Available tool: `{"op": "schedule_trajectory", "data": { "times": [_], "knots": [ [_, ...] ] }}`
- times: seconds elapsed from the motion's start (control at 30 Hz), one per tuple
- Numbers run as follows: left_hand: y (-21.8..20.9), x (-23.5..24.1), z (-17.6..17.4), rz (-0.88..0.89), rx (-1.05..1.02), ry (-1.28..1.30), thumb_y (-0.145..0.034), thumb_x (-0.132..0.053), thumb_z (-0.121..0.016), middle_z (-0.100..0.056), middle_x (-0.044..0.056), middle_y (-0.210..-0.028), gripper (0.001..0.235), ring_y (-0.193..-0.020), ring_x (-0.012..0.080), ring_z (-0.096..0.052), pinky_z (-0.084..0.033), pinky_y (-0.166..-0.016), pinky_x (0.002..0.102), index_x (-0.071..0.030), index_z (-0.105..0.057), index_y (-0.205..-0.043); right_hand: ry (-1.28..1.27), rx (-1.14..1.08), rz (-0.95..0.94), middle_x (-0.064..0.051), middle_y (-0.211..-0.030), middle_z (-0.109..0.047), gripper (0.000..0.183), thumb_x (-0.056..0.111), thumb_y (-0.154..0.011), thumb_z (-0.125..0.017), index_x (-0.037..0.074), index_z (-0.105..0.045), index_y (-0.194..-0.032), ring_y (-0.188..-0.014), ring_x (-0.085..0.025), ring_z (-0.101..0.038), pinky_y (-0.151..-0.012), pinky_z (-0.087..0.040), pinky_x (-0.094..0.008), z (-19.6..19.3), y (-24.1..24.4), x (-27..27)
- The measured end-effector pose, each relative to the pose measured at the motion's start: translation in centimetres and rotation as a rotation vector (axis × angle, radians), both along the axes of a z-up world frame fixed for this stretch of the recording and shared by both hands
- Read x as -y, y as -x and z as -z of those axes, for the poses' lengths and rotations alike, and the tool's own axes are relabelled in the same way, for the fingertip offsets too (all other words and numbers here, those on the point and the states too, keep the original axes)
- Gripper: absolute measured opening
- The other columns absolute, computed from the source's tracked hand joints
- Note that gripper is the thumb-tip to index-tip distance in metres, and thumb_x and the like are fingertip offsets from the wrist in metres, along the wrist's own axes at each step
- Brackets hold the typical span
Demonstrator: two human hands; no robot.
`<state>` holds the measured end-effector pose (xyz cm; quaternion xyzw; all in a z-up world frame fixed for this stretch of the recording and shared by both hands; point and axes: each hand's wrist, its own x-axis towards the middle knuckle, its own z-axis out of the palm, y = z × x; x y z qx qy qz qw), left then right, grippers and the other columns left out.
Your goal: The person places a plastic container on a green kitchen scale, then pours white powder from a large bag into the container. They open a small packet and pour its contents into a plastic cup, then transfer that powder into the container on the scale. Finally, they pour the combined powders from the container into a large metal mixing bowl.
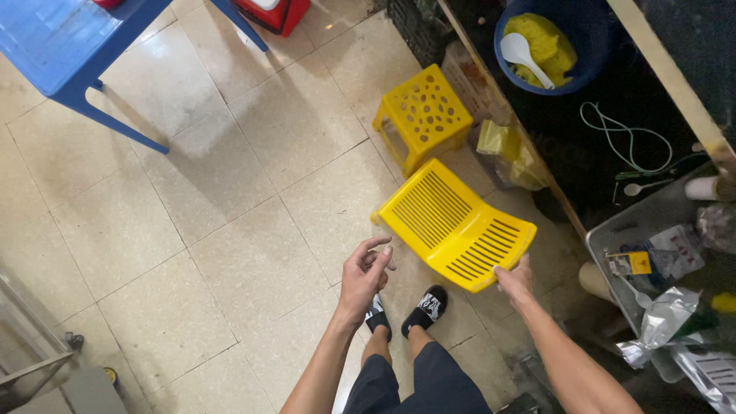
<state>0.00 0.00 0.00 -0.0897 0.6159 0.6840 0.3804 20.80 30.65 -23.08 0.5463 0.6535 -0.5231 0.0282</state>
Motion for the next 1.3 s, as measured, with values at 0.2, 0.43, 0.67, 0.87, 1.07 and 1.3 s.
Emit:
{"op": "schedule_trajectory", "data": {
  "times": [0.2, 0.43, 0.67, 0.87, 1.07, 1.3],
  "knots": [
    [2.5, 4.1, 0.4, -0.045, -0.040, 0.007, -0.097, -0.025, -0.068, -0.066, 0.004, -0.076, 0.039, -0.052, 0.0043, -0.047, -0.040, -0.048, 0.021, -0.002, -0.066, -0.128, -0.022, 0.069, -0.062, -0.015, -0.099, -0.075, 0.070, 0.001, -0.083, -0.068, 0.011, -0.043, -0.147, -0.057, -0.024, -0.066, -0.043, -0.050, -0.035, 1.6, 9.3, 5.8],
    [5.1, 4.8, 0.5, -0.063, 0.029, -0.032, -0.095, -0.020, -0.067, -0.065, 0.003, -0.075, 0.036, -0.050, 0.0051, -0.046, -0.035, -0.045, 0.021, -0.005, -0.066, -0.127, 0.494, -0.019, -0.433, -0.028, -0.125, -0.073, 0.097, 0.012, -0.090, -0.068, 0.014, -0.008, -0.165, -0.090, -0.030, -0.073, -0.066, -0.058, -0.036, 3.9, 25.5, 16.2],
    [9.3, -2.6, -5.3, 0.068, -0.096, -0.152, -0.096, -0.022, -0.066, -0.063, 0.002, -0.077, 0.036, -0.052, 0.0053, -0.048, -0.034, -0.044, 0.021, -0.005, -0.067, -0.128, 0.360, -0.460, -0.452, -0.015, -0.130, -0.068, 0.058, 0.022, -0.095, -0.067, 0.008, -0.051, -0.149, -0.105, -0.020, -0.071, -0.083, -0.060, -0.032, -12.7, 31.9, 10.0],
    [9.8, -17.1, -11.7, 0.377, -0.200, -0.310, -0.099, -0.027, -0.063, -0.068, 0.004, -0.083, 0.037, -0.058, 0.0084, -0.058, -0.044, -0.050, 0.023, -0.005, -0.066, -0.129, -0.031, -0.621, -0.073, -0.011, -0.111, -0.076, 0.045, 0.018, -0.097, -0.062, 0.006, -0.060, -0.140, -0.078, -0.016, -0.072, -0.068, -0.057, -0.030, -28.6, 23.0, -11.8],
    [6.2, -36.5, -15.5, 0.676, -0.191, -0.493, -0.101, -0.028, -0.061, -0.071, 0.005, -0.090, 0.038, -0.064, 0.0092, -0.063, -0.050, -0.057, 0.023, -0.004, -0.066, -0.131, -0.318, -0.642, 0.546, -0.011, -0.109, -0.077, 0.036, 0.014, -0.099, -0.058, 0.004, -0.067, -0.133, -0.076, -0.016, -0.073, -0.068, -0.058, -0.030, -35.5, 7.1, -32.1],
    [0.8, -55.9, -18.8, 0.908, -0.145, -0.571, -0.103, -0.029, -0.061, -0.075, 0.009, -0.098, 0.041, -0.069, 0.0113, -0.068, -0.057, -0.064, 0.026, -0.003, -0.065, -0.134, -0.632, -0.230, 0.741, -0.014, -0.099, -0.076, 0.057, 0.012, -0.088, -0.065, 0.014, -0.054, -0.144, -0.067, -0.019, -0.074, -0.065, -0.058, -0.036, -33.7, -4.4, -44.2]
  ]
}}
